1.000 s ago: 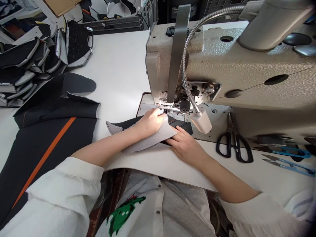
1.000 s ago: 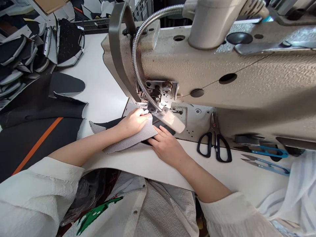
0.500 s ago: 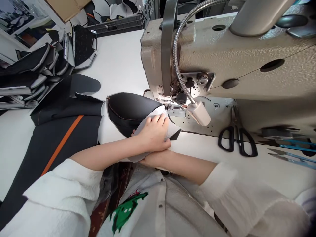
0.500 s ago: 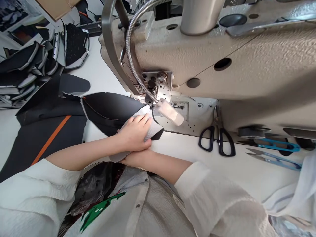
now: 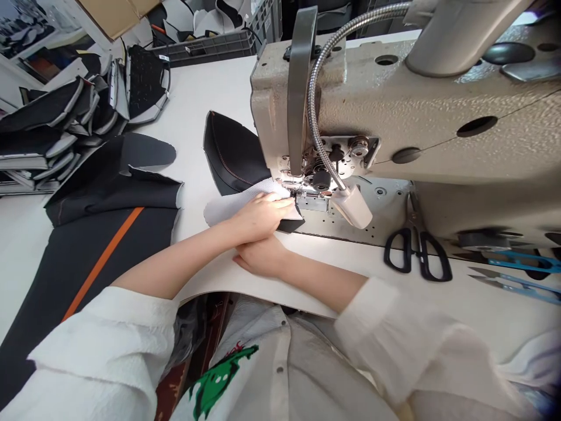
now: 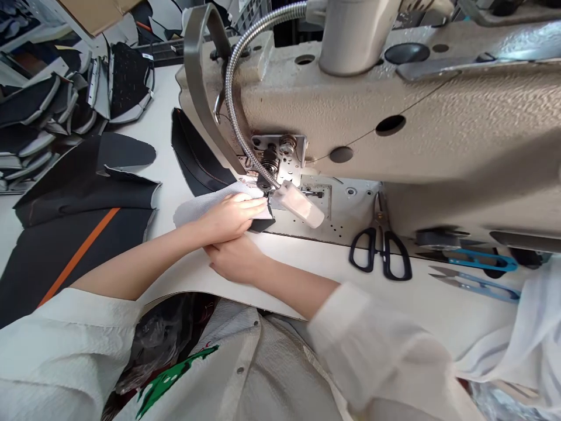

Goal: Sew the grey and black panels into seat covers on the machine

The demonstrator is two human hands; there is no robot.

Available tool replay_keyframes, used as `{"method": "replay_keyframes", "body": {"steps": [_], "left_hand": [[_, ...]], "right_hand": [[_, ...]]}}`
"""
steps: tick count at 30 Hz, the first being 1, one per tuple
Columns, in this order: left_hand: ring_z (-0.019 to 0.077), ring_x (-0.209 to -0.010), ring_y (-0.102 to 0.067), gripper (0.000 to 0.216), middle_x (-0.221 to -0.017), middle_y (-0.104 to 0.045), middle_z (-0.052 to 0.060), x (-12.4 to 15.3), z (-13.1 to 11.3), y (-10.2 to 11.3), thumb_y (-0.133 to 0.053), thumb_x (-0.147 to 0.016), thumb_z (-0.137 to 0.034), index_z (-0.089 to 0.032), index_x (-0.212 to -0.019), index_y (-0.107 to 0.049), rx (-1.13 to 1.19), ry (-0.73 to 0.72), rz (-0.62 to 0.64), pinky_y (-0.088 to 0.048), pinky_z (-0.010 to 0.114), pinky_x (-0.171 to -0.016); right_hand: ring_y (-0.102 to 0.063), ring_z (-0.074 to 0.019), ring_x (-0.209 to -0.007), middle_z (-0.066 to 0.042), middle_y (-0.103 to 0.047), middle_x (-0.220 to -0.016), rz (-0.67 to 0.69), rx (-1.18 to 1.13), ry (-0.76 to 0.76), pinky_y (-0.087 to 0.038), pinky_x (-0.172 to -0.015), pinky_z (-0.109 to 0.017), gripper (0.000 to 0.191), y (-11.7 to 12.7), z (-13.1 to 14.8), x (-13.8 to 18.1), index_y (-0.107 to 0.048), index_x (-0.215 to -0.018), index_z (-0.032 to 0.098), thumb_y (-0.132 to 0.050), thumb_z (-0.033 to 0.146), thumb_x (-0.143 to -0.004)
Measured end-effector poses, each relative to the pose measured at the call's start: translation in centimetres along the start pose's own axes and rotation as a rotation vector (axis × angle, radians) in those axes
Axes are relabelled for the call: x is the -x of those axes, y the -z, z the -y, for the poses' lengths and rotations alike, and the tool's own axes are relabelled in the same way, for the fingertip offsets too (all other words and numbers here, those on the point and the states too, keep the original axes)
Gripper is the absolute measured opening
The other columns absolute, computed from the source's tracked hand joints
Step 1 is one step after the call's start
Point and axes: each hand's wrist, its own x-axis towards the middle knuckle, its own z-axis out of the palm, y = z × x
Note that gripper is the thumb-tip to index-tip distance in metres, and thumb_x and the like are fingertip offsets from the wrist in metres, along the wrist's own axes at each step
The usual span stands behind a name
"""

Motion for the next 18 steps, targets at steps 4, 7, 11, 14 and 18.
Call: {"method": "replay_keyframes", "body": {"steps": [4,7,11,14,18], "left_hand": [[0.0256,-0.116,-0.048,0.038,-0.133,-0.055,0.008,0.4,-0.8,-1.2,-0.044,-0.089,-0.021,-0.017,-0.125,-0.056,0.082,0.085,-0.147,-0.039,0.039,-0.095],[0.0244,-0.114,-0.048,0.035,-0.127,-0.057,0.009,0.7,-1.1,-2.3,-0.046,-0.089,-0.024,-0.016,-0.122,-0.058,0.148,0.108,-0.251,-0.038,0.038,-0.097],[0.0208,-0.102,-0.051,0.029,-0.108,-0.063,0.008,1.0,-1.2,-3.0,-0.043,-0.092,-0.024,-0.018,-0.111,-0.064,0.168,0.099,-0.338,-0.040,0.034,-0.092],[0.0191,-0.091,-0.052,0.029,-0.101,-0.062,0.007,1.0,-1.2,-3.1,-0.039,-0.094,-0.023,-0.019,-0.105,-0.065,0.129,0.029,-0.329,-0.042,0.033,-0.084],[0.0169,-0.088,-0.051,0.033,-0.093,-0.061,0.007,0.8,-0.3,-3.3,-0.034,-0.096,-0.022,-0.018,-0.101,-0.066,0.152,-0.068,-0.350,-0.044,0.030,-0.082]], "right_hand": [[-0.060,-0.0205,-0.094,-0.010,-0.067,-0.106,-0.153,0.163,0.079,-0.049,-0.082,-0.035,0.029,3.0,-1.9,6.8,-0.063,-0.111,0.012,-0.040,0.015,-0.093],[-0.060,-0.0232,-0.099,-0.012,-0.066,-0.113,-0.265,0.277,-0.173,-0.050,-0.081,-0.037,0.030,4.9,-3.9,10.3,-0.063,-0.113,0.011,-0.042,0.014,-0.092],[-0.056,-0.0252,-0.113,-0.013,-0.064,-0.119,-0.241,0.290,-0.212,-0.046,-0.096,-0.039,0.032,5.1,-5.1,10.7,-0.063,-0.114,0.007,-0.042,0.016,-0.091],[-0.057,-0.0271,-0.113,-0.016,-0.065,-0.117,-0.222,0.302,-0.205,-0.045,-0.098,-0.040,0.033,4.5,-4.8,10.1,-0.064,-0.111,0.004,-0.043,0.020,-0.091],[-0.056,-0.0269,-0.116,-0.016,-0.061,-0.123,-0.199,0.311,-0.244,-0.045,-0.099,-0.042,0.036,4.2,-4.2,9.8,-0.063,-0.115,0.005,-0.040,0.020,-0.092]]}}
